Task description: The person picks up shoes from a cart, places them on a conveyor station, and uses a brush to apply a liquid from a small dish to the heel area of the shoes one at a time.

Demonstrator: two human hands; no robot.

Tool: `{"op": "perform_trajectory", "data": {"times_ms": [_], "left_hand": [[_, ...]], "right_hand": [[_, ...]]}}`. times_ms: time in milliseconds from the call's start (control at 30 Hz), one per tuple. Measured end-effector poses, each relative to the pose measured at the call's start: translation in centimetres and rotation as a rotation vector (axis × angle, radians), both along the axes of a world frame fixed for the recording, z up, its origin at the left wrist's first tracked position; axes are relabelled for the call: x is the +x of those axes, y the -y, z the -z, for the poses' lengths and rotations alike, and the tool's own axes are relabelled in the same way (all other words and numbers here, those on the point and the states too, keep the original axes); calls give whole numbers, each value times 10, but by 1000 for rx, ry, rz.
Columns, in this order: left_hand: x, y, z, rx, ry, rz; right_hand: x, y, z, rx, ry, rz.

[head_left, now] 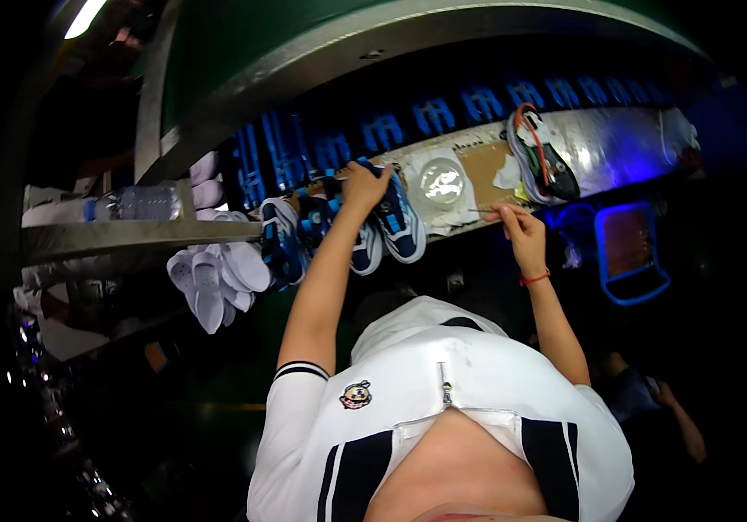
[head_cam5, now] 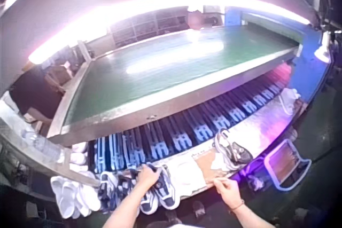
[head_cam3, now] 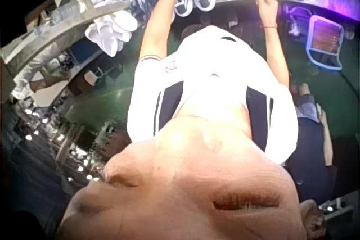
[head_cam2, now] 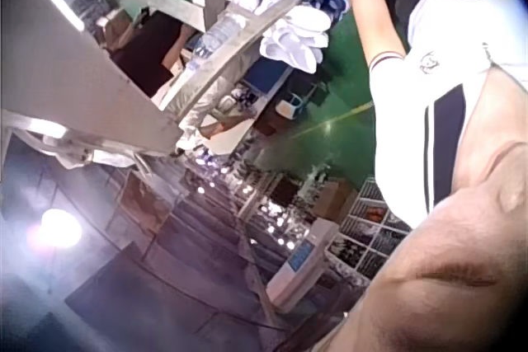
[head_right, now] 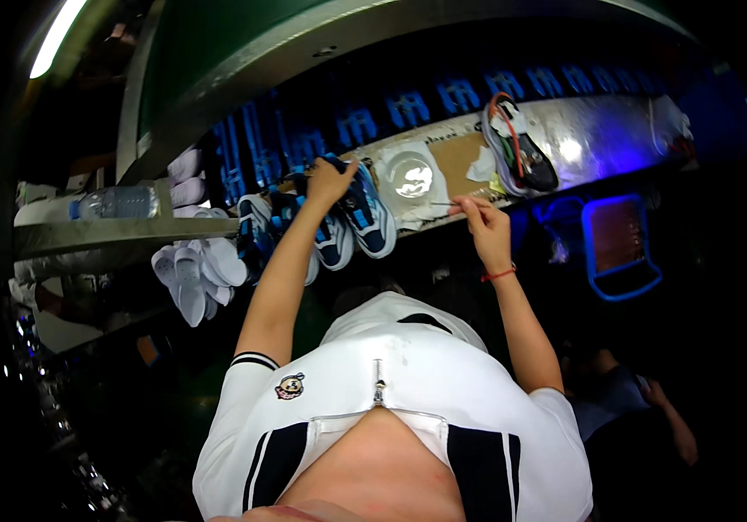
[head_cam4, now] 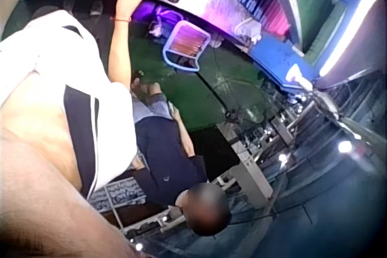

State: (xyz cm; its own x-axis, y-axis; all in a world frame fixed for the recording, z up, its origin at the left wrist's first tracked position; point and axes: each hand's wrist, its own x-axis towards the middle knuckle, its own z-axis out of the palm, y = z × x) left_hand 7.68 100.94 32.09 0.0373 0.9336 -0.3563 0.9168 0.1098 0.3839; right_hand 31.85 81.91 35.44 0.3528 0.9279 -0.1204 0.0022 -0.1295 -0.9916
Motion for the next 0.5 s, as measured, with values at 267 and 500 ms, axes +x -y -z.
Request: {"op": "perform_trajectory", "data": {"times_ms": [267, 500], "left_hand": [[27, -8, 2, -98, -67, -69], [4, -3, 9, -79, 45, -139]], "right_hand": [[7, 6, 8, -10, -12, 23], [4, -5, 11, 14, 7, -28]]}}
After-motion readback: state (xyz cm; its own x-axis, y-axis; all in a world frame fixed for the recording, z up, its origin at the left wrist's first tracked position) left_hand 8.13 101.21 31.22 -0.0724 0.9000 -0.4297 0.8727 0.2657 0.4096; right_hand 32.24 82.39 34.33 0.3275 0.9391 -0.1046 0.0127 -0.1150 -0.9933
